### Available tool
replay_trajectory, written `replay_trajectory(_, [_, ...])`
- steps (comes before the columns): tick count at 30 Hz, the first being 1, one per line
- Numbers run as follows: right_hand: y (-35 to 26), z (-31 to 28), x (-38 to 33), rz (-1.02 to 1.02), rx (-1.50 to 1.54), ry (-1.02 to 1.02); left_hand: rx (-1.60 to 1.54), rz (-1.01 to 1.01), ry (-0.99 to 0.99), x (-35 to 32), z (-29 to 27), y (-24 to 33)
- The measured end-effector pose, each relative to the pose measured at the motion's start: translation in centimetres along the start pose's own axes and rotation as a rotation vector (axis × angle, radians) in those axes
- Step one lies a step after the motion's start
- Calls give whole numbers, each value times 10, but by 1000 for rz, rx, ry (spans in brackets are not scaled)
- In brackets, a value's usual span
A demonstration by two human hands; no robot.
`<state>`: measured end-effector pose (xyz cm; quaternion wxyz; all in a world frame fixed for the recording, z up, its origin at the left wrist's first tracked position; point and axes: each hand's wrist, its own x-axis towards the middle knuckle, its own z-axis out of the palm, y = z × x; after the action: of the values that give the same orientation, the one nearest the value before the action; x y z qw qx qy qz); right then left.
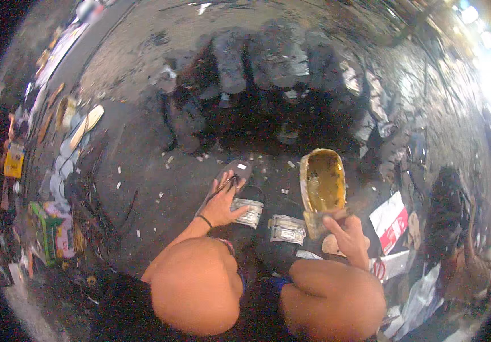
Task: The person sits on the floor and repeatedly applies a yellowish adhesive to the soles of multiple sandals using a brush. They dip the brush into a container, spread the glue on each sandal, and place the treated sandals aside.
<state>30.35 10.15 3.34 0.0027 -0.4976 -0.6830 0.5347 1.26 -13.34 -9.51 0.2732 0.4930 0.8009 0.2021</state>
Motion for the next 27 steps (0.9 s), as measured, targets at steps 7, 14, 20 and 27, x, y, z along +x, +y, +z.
replay_trajectory(7, [-115,65,41,-469,418,83,-1692,-472,173,68,-42,27])
replay_trajectory(14, [-152,94,99,-782,203,373,-1777,-337,214,87,-93,100])
replay_trajectory(20, [-159,85,94,-845,312,276,-1687,-369,287,89,-78,105])
replay_trajectory(27, [-157,83,86,-835,335,396,-1584,-213,443,88,-75,115])
